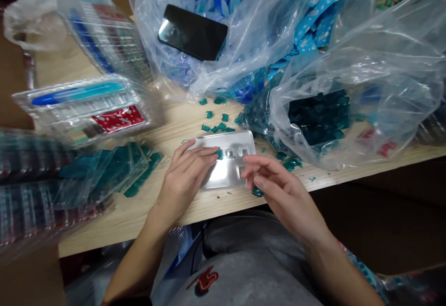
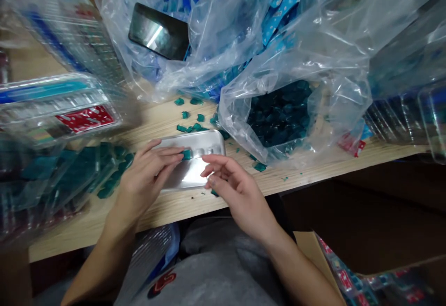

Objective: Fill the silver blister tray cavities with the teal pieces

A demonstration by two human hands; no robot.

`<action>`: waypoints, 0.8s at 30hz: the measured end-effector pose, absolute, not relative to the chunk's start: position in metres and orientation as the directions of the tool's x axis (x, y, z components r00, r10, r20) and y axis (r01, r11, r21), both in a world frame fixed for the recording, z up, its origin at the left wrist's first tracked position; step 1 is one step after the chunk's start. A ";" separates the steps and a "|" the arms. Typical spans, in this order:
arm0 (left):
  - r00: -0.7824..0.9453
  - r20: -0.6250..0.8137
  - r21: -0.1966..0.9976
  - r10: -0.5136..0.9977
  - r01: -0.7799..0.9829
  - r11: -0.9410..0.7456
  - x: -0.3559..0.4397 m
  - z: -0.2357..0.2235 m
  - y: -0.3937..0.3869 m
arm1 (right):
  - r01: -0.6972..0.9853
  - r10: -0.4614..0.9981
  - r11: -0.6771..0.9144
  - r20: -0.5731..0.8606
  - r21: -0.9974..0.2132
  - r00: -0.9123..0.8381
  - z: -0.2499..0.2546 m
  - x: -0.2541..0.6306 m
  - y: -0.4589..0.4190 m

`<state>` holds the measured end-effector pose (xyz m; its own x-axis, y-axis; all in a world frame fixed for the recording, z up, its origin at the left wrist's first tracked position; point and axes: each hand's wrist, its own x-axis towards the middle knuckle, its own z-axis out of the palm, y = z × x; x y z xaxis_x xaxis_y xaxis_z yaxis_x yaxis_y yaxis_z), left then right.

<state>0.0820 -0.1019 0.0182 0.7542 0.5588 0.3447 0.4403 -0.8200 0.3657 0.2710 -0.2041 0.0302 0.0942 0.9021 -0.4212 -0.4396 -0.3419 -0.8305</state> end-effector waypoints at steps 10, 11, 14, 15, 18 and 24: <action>0.654 0.362 0.470 0.664 0.487 -0.736 0.091 0.038 -0.124 | -0.775 0.910 -0.263 -0.415 -0.574 -0.002 0.034 0.260 -0.186; 0.665 0.357 0.484 0.657 0.470 -0.738 0.094 0.042 -0.127 | -0.765 0.913 -0.264 -0.409 -0.587 -0.001 0.035 0.259 -0.186; 0.709 0.337 0.450 0.619 0.456 -0.768 0.106 0.048 -0.131 | -0.731 0.926 -0.258 -0.377 -0.631 -0.002 0.037 0.256 -0.189; 0.715 0.342 0.435 0.609 0.455 -0.778 0.110 0.047 -0.131 | -0.727 0.934 -0.249 -0.358 -0.640 -0.004 0.038 0.255 -0.191; 0.715 0.345 0.427 0.608 0.458 -0.780 0.115 0.044 -0.131 | -0.714 0.960 -0.211 -0.278 -0.667 -0.024 0.038 0.255 -0.198; 0.754 0.229 0.551 0.616 0.421 -0.721 0.108 0.043 -0.126 | -0.525 0.978 -0.209 -0.190 -0.825 -0.091 0.044 0.265 -0.209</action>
